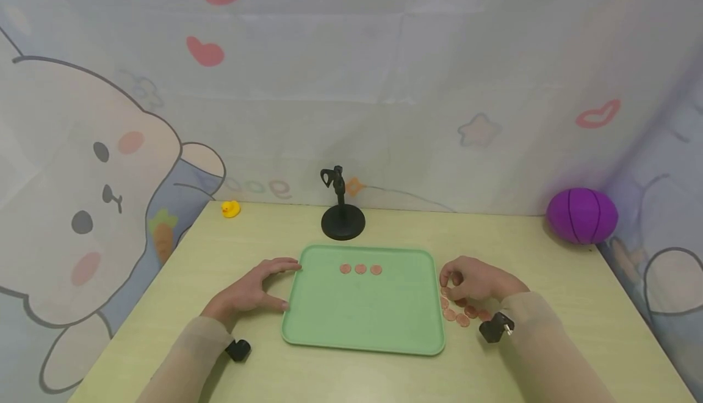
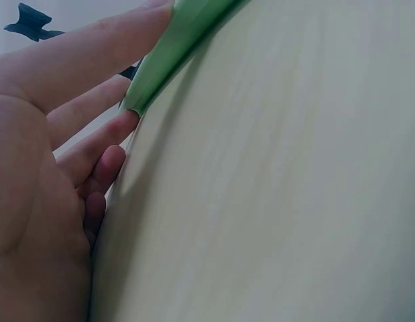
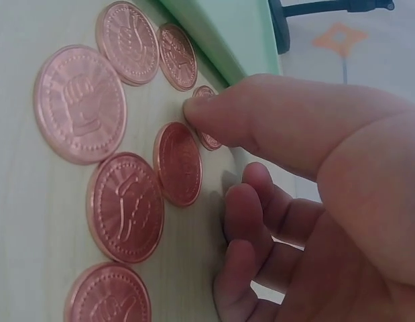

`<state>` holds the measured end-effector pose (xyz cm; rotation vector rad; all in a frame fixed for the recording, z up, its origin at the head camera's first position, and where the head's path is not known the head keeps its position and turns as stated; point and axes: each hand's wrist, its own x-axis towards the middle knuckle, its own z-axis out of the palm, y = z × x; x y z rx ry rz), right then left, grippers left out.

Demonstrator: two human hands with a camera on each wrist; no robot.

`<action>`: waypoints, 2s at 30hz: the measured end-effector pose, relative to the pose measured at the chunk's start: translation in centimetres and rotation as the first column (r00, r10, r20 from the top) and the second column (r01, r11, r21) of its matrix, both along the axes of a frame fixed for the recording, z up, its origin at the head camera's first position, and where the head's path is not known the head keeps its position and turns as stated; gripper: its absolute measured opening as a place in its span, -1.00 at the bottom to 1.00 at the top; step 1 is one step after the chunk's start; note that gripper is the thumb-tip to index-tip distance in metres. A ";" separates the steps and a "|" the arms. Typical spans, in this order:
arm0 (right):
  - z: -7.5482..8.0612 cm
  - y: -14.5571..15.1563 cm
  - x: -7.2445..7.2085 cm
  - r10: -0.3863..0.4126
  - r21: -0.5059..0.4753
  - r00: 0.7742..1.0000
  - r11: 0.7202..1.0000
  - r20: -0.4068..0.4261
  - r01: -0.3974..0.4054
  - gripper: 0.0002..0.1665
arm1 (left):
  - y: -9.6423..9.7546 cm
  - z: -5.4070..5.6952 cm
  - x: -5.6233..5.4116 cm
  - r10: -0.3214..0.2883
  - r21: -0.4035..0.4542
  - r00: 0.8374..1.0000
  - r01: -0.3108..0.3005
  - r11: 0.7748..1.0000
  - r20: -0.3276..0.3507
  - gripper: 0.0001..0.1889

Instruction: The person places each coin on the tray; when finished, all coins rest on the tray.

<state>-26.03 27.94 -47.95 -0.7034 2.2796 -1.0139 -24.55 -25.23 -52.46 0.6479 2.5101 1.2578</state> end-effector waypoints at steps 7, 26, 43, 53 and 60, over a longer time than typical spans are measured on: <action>-0.4 0.0 0.2 -0.028 0.024 0.998 0.999 -0.059 0.029 -0.94 | 0.0 0.1 0.0 -0.010 0.001 1.000 0.010 1.000 -0.013 -0.16; -0.1 -0.4 0.7 -0.061 0.053 0.984 0.996 -0.169 0.071 -0.88 | 0.0 0.0 0.0 -0.003 0.000 1.000 0.003 1.000 -0.004 -0.14; -0.1 -0.3 0.9 -0.110 0.015 0.966 0.993 -0.235 0.116 -0.84 | 0.0 0.2 0.1 0.001 0.011 1.000 -0.001 1.000 -0.007 -0.16; -0.3 0.2 0.9 -0.125 -0.018 0.971 0.992 -0.203 0.124 -0.85 | 0.1 -0.1 0.1 -0.005 0.010 1.000 0.005 1.000 -0.007 -0.15; -0.4 0.5 0.8 -0.120 -0.026 0.966 0.993 -0.230 0.118 -0.85 | 0.1 0.1 0.1 -0.005 0.013 1.000 0.005 1.000 -0.010 -0.16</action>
